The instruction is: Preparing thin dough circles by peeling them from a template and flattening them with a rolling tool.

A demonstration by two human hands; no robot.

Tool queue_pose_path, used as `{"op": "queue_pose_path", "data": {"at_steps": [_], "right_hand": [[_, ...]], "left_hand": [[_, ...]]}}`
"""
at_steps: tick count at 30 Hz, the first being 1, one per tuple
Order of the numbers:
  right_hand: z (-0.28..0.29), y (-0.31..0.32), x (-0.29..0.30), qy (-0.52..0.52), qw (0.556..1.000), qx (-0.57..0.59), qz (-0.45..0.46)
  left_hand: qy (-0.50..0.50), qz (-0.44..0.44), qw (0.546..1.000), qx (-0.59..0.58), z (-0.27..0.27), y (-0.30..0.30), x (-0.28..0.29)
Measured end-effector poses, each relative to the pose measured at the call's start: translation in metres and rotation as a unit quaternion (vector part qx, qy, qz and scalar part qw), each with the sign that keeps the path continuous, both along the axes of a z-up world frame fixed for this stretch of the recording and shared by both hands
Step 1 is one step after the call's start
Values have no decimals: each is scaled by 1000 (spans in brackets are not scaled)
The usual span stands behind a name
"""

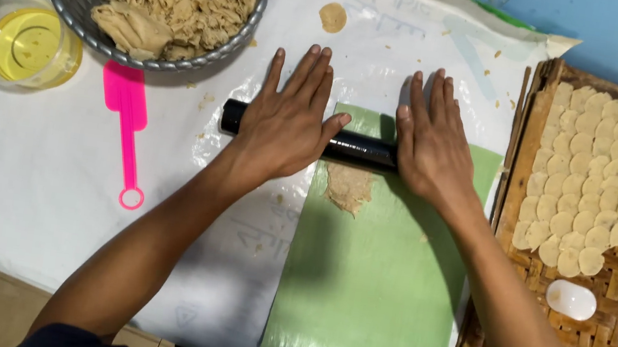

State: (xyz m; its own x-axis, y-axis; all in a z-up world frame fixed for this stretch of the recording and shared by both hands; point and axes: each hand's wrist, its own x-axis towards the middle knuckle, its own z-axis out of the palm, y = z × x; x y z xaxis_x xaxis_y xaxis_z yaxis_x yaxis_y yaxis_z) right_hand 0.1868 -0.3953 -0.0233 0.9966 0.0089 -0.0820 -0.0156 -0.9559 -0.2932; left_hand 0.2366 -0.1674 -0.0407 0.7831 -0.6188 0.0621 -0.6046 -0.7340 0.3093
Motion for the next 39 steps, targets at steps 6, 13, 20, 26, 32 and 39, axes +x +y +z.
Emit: {"op": "queue_pose_path", "data": {"at_steps": [6, 13, 20, 26, 32, 39], "right_hand": [[-26, 19, -78, -178, 978, -86, 59], [-27, 5, -48, -206, 967, -125, 80], [-12, 15, -38, -104, 992, -56, 35], [-28, 31, -122, -208, 969, -97, 86], [-17, 25, -149, -210, 969, -45, 123], [-18, 4, -79, -188, 981, -42, 34]], "left_hand": [[-152, -11, 984, -92, 0, 18, -74], [-185, 9, 979, -85, -14, 11, -54], [-152, 11, 985, -75, -10, 4, -31], [-199, -3, 978, -68, -1, 30, -116], [-183, -26, 979, -85, 3, 45, -130], [-175, -4, 981, -82, -6, 26, -78]]}}
